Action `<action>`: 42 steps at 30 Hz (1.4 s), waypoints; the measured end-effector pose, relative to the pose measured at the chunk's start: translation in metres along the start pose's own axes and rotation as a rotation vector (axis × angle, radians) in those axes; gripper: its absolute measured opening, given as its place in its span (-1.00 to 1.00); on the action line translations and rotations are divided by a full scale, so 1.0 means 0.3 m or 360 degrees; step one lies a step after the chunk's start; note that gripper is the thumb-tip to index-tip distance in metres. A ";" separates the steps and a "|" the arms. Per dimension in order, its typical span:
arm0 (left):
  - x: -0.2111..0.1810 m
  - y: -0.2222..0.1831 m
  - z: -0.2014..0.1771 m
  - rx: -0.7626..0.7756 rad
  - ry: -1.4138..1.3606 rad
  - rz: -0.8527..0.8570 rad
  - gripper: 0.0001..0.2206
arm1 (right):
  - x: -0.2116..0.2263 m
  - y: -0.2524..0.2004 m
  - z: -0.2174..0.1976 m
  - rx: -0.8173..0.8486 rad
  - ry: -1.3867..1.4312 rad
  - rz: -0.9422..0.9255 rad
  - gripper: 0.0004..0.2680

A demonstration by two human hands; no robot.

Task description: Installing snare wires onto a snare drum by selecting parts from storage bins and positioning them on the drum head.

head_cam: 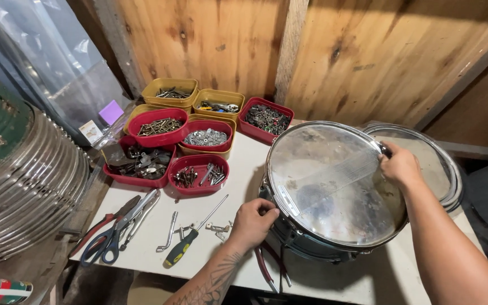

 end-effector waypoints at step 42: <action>0.013 0.028 -0.003 -0.0389 0.0232 0.0463 -0.63 | 0.381 -0.634 0.476 0.0381 -0.0496 -0.1233 -0.45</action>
Point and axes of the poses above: each hand's wrist, its own y-axis towards the middle knuckle, its own z-axis out of the palm, x = y × z, the point moved 10 cm from there along y, towards the middle knuckle, and after that the axes turned 8 degrees about x, right-handed, at the moved point
